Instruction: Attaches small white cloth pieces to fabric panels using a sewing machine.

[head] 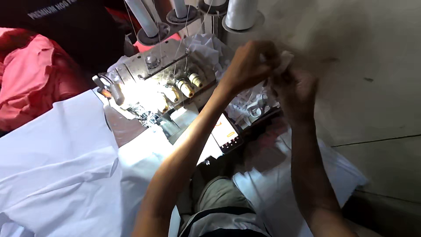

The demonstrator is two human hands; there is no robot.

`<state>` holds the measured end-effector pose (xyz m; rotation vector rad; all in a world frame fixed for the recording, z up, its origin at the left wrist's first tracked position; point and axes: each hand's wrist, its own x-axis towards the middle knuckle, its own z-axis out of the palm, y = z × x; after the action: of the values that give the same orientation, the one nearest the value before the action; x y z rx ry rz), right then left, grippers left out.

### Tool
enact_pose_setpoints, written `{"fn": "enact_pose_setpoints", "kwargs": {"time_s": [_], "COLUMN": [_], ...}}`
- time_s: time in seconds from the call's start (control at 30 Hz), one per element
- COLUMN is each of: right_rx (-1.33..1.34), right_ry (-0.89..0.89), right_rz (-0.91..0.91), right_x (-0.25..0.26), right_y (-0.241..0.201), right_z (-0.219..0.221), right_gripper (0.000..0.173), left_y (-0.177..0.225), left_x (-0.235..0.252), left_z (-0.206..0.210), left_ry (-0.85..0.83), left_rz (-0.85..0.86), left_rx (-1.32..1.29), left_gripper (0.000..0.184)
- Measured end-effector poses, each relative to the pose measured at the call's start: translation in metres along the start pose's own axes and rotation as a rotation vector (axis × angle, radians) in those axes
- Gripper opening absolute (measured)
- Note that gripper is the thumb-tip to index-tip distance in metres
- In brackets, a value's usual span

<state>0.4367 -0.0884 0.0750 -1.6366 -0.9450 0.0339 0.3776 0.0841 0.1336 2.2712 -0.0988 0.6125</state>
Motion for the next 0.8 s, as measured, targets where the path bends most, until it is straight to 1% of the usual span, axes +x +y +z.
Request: {"fn": "enact_pose_setpoints", "kwargs": {"time_s": [0.13, 0.23, 0.3, 0.37, 0.43, 0.5, 0.53, 0.6, 0.7, 0.77, 0.8], "right_rx": [-0.099, -0.147, -0.249, -0.308, -0.252, -0.077, 0.007, 0.064, 0.099, 0.112, 0.102], "right_ry": [0.028, 0.071, 0.108, 0.152, 0.148, 0.048, -0.008, -0.113, -0.228, -0.267, -0.293], "right_rz": [0.028, -0.033, -0.086, -0.099, -0.087, -0.1, -0.131, -0.213, -0.283, -0.294, -0.282], "right_x": [0.005, 0.01, 0.013, 0.017, 0.022, 0.023, 0.021, 0.01, -0.01, -0.018, -0.022], "right_y": [0.011, 0.026, 0.036, 0.041, 0.038, 0.026, 0.014, -0.021, -0.062, -0.073, -0.078], "right_z": [0.008, 0.013, 0.011, 0.008, 0.001, -0.008, -0.013, -0.025, -0.036, -0.037, -0.035], "right_gripper": [0.022, 0.019, 0.02, 0.021, 0.024, 0.021, 0.02, 0.017, 0.016, 0.016, 0.016], "left_y": [-0.015, -0.021, -0.023, -0.025, -0.028, -0.029, -0.03, -0.027, -0.003, 0.003, 0.01], "left_x": [-0.006, -0.01, -0.014, -0.018, -0.021, -0.025, -0.028, -0.039, -0.068, -0.082, -0.091], "left_z": [0.005, 0.008, 0.013, 0.015, 0.016, 0.016, 0.017, 0.019, 0.019, 0.024, 0.023], "left_ry": [0.015, 0.066, 0.123, 0.166, 0.188, 0.147, 0.092, -0.007, -0.011, 0.011, 0.028], "left_rz": [-0.064, -0.183, -0.256, -0.319, -0.384, -0.453, -0.482, -0.493, -0.445, -0.353, -0.299], "left_rx": [-0.021, -0.034, 0.008, 0.063, 0.104, 0.178, 0.218, 0.241, 0.195, 0.213, 0.168], "left_gripper": [0.014, 0.016, 0.015, 0.014, 0.014, 0.018, 0.025, 0.044, 0.055, 0.056, 0.056]}}
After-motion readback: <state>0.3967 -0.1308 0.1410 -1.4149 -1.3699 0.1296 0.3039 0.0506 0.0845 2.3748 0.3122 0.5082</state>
